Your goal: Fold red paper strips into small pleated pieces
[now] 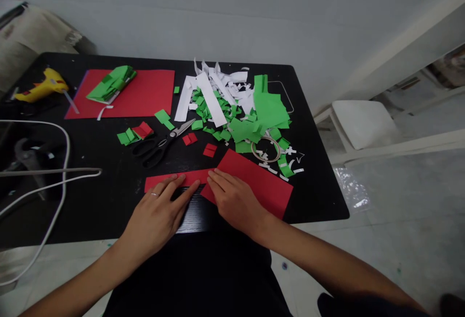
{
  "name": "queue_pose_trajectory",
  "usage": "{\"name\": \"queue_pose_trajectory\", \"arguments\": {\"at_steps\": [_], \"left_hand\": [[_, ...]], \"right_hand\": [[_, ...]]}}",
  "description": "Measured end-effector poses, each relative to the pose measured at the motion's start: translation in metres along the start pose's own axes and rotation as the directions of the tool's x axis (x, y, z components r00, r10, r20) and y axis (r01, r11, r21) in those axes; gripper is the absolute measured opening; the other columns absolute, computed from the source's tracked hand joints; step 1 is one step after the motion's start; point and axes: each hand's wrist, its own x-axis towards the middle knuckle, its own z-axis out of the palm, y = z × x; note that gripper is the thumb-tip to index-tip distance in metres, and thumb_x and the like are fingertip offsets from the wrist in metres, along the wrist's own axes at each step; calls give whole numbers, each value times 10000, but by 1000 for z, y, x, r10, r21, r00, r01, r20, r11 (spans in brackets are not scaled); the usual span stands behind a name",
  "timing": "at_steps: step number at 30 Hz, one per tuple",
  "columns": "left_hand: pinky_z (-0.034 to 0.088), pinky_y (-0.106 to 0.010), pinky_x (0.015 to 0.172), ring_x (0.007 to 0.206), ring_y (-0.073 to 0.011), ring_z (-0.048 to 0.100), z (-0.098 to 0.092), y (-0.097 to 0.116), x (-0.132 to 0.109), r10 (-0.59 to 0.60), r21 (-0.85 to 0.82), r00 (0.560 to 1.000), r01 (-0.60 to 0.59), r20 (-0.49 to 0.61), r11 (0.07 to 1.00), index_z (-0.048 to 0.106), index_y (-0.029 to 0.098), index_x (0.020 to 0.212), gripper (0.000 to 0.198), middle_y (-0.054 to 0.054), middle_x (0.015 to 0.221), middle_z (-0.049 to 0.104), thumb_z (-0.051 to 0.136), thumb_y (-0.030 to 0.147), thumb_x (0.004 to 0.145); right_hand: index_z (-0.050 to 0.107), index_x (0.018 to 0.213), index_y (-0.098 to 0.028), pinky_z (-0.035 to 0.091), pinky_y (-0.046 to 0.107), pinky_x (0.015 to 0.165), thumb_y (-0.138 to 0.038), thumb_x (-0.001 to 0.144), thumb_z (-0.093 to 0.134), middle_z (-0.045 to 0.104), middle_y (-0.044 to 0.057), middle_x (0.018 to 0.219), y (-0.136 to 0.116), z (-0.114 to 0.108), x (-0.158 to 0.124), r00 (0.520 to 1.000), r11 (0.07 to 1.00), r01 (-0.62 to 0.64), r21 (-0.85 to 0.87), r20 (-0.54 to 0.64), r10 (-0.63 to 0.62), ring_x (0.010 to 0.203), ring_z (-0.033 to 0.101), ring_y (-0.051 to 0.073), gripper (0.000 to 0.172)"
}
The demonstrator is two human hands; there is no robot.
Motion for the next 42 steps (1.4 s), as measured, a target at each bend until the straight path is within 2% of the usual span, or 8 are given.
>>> {"name": "queue_pose_trajectory", "arguments": {"at_steps": [6,9,18,24,30,35,38,42], "left_hand": [[576,-565,995,1210,-376,655,-5,-18,-17,27,33,999,-26,-41,999,655,188,1421,453,-185,1388,669,551,137,983],[567,-544,1018,1206,-364,663,-8,-27,-27,31,54,998,-28,-59,998,672,160,1386,426,-185,1367,680,544,128,980],[580,-548,966,1168,-368,664,-14,-47,-48,26,109,996,-16,-88,994,679,121,1330,380,-178,1311,697,509,145,992],[570,-564,963,1202,-382,660,-18,-54,-55,-27,89,996,34,-81,995,695,115,1268,333,-178,1324,702,499,166,1004],[571,-534,958,1160,-343,693,-20,-58,-55,-90,-7,991,90,-99,996,707,141,1187,296,-141,1277,737,469,220,1029],[584,-488,923,1059,-305,729,-21,-67,-53,-167,-81,980,158,-106,984,715,139,1071,285,-140,1216,759,461,264,1033],[580,-446,912,1011,-275,726,-20,-66,-42,-240,-133,962,222,-133,966,693,151,1164,295,-120,1146,760,467,308,1056],[556,-359,816,912,-225,705,-14,-53,-17,-280,-289,958,250,-65,924,680,191,1020,259,-71,1007,728,492,363,1067]], "right_hand": [[740,1264,-42,602,409,1098,13,950,513,740,172,1322,1,0,0,1000,1000,2,19,-11,-2,1269,703,272,392],[740,1267,-49,602,412,1097,16,949,507,740,169,1324,2,1,0,1000,1000,1,16,-16,0,1271,701,269,400],[745,1245,-43,607,389,1089,14,954,494,752,158,1306,1,1,0,998,1000,9,4,-67,-9,1245,718,255,389],[746,1252,-53,614,401,1081,12,944,504,749,164,1311,1,1,1,998,1000,-7,26,-70,9,1234,722,259,398],[744,1259,-72,609,421,1086,1,949,508,742,163,1324,0,2,1,999,1000,-19,24,-45,20,1236,717,263,397],[745,1218,-22,620,417,1060,-14,950,518,753,181,1287,-2,0,4,998,999,-28,24,-54,29,1194,724,284,351],[747,1190,-33,634,421,1012,-41,959,530,763,179,1244,-4,-3,8,998,999,-42,31,-42,44,1144,727,284,318],[757,1072,-92,632,414,906,-128,993,558,765,162,1135,-10,-7,17,993,993,-110,50,-24,112,1050,708,273,217]]}}
